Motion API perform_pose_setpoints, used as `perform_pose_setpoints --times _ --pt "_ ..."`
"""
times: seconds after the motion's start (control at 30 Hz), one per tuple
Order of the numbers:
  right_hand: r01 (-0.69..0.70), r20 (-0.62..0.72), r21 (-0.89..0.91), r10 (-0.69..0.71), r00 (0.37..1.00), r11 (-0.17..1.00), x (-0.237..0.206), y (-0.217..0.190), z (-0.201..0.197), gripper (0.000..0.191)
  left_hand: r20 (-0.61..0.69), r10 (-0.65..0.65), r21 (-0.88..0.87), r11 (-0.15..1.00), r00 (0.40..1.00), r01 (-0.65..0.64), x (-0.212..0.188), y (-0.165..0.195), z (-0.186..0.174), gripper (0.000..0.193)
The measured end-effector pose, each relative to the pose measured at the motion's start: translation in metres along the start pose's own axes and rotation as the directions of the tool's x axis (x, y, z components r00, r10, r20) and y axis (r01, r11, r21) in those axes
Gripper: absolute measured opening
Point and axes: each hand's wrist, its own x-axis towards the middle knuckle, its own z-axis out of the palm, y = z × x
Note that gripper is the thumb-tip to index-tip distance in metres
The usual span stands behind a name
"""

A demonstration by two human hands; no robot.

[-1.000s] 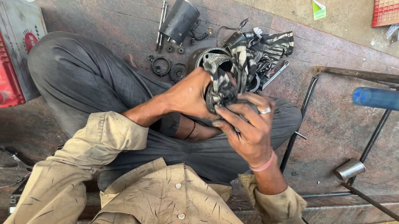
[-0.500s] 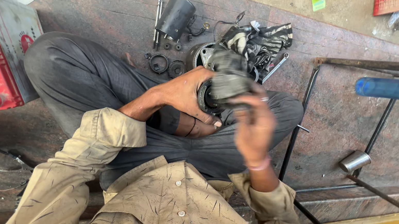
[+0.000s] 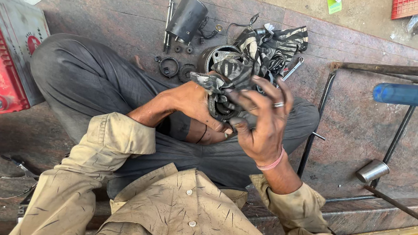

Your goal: The person sits on the workshop floor and uses a T-handle wrench to loosen parts of a starter motor held in their lap. They separate the motor housing, remove internal gears and rings by hand, and wipe the parts with a cloth.

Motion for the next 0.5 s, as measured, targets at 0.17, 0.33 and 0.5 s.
perform_pose_setpoints --times 0.17,0.33,0.5 --pt "-0.099 -0.060 -0.069 0.095 0.994 0.993 -0.006 -0.009 0.005 0.051 -0.136 0.117 0.301 0.951 0.984 -0.072 0.001 0.001 0.003 0.065" --pt "-0.214 -0.130 -0.097 0.201 0.971 0.972 -0.006 -0.025 0.011 0.043 -0.240 0.009 0.309 0.949 0.971 0.067 0.002 0.003 0.012 0.062" --pt "-0.305 -0.102 -0.048 0.299 0.949 0.951 -0.003 -0.024 0.010 0.036 -0.309 0.054 0.256 0.966 0.950 0.028 0.005 0.003 0.010 0.063"
